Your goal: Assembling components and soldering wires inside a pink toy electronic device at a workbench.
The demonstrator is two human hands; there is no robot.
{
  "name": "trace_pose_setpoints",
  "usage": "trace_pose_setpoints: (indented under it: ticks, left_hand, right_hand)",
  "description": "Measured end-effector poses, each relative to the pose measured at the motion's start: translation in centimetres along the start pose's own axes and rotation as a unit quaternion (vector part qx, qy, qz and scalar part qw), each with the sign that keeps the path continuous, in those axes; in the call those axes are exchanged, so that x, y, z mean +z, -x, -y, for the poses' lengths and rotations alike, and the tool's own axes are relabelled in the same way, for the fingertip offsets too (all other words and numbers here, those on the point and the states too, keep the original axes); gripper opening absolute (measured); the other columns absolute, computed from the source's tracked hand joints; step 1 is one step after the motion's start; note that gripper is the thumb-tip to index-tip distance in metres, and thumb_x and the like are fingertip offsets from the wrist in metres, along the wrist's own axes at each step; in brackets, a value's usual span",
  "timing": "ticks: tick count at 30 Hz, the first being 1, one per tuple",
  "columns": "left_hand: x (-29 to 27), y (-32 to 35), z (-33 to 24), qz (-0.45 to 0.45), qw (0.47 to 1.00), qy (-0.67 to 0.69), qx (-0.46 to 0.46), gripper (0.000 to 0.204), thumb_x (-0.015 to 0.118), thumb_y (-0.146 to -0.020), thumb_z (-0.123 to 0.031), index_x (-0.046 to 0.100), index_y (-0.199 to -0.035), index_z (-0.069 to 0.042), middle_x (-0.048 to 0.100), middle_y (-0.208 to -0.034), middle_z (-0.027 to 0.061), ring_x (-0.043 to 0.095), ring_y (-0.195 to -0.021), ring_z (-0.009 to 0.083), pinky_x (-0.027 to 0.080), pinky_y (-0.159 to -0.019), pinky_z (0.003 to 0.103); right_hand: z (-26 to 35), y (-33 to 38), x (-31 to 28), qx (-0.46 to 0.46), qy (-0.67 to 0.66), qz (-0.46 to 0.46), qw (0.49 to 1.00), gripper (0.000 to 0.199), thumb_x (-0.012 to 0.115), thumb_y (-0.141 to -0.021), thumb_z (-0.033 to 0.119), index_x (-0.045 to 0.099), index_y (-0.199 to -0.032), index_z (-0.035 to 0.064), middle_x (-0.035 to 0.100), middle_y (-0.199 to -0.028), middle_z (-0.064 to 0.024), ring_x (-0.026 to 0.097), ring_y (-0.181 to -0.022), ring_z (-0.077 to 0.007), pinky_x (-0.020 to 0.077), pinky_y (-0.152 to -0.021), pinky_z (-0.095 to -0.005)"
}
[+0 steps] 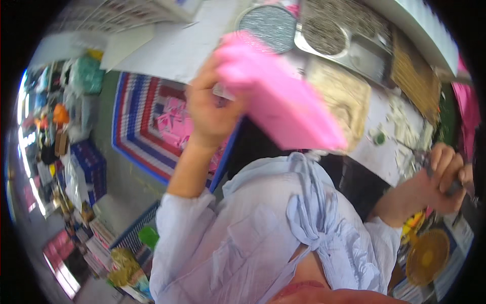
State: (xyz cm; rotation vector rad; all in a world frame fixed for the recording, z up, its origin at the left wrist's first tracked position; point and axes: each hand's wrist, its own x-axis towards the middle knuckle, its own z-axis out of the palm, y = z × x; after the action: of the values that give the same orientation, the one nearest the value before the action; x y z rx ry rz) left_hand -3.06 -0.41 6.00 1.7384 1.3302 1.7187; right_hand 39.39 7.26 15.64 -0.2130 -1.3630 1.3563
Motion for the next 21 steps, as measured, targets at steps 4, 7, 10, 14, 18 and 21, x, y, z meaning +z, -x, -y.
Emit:
trace_pose_setpoints:
  ticks: [4, 7, 10, 14, 18, 21]
  left_hand:
    - [-15.9, 24.1, 10.9, -0.341, 0.831, -0.185, -0.398, 0.029, 0.061, -0.103, -0.024, 0.057, -0.110, 0.004, 0.056, -0.088, 0.0050, 0.051, -0.078, 0.0126, 0.045, -0.067, 0.031]
    - [-20.4, 42.1, 16.4, -0.218, 0.678, -0.393, -0.582, 0.066, 0.071, -0.093, -0.042, 0.056, -0.122, 0.016, 0.067, -0.113, 0.0317, 0.066, -0.104, 0.0399, 0.050, -0.093, 0.048]
    - [-20.3, 45.9, 19.4, -0.107, 0.502, -0.388, -0.765, 0.083, 0.075, -0.086, -0.049, 0.053, -0.130, 0.018, 0.061, -0.127, 0.0361, 0.062, -0.116, 0.0478, 0.050, -0.101, 0.048]
    - [-13.0, 24.2, 15.0, -0.184, 0.788, -0.530, -0.256, 0.052, 0.071, -0.093, -0.025, 0.057, -0.128, 0.009, 0.058, -0.130, 0.0275, 0.059, -0.115, 0.0453, 0.049, -0.098, 0.050]
    - [-7.0, -2.8, 5.1, -0.122, 0.955, -0.270, 0.016, 0.024, 0.068, -0.089, 0.002, 0.064, -0.113, 0.003, 0.066, -0.114, 0.0187, 0.064, -0.100, 0.0340, 0.052, -0.088, 0.041]
    - [-1.8, -17.7, 5.4, 0.009, 0.954, -0.248, 0.167, 0.007, 0.072, -0.088, -0.005, 0.068, -0.093, 0.000, 0.069, -0.087, 0.0136, 0.067, -0.080, 0.0324, 0.053, -0.074, 0.038]
  right_hand:
    - [-3.0, -1.3, 1.9, 0.019, -0.012, 0.006, 1.000, 0.021, 0.055, -0.099, 0.023, 0.061, -0.111, 0.0068, 0.046, -0.059, 0.0059, 0.045, -0.052, -0.0097, 0.0400, -0.059, -0.0296]
    - [-5.8, -3.0, 4.0, 0.039, 0.018, -0.019, 0.999, 0.020, 0.058, -0.100, 0.024, 0.060, -0.110, 0.0070, 0.046, -0.060, 0.0052, 0.043, -0.052, -0.0098, 0.0400, -0.058, -0.0294]
    - [-6.9, -2.8, 3.6, 0.041, 0.031, -0.042, 0.998, 0.026, 0.064, -0.100, 0.028, 0.054, -0.111, 0.0058, 0.043, -0.061, 0.0040, 0.041, -0.052, -0.0097, 0.0385, -0.056, -0.0280]
    - [-6.5, -3.9, 4.3, 0.062, 0.074, -0.067, 0.993, 0.034, 0.069, -0.098, 0.030, 0.049, -0.109, 0.0056, 0.040, -0.062, 0.0035, 0.040, -0.052, -0.0088, 0.0378, -0.056, -0.0283]
    - [-7.3, -3.6, 3.4, 0.078, 0.059, -0.106, 0.990, 0.041, 0.075, -0.095, 0.033, 0.049, -0.110, 0.0049, 0.042, -0.062, 0.0031, 0.042, -0.052, -0.0090, 0.0393, -0.056, -0.0279]
    - [-7.2, -3.7, 3.3, 0.085, 0.069, -0.131, 0.985, 0.047, 0.080, -0.091, 0.036, 0.050, -0.111, 0.0048, 0.048, -0.062, 0.0013, 0.046, -0.052, -0.0094, 0.0394, -0.054, -0.0277]
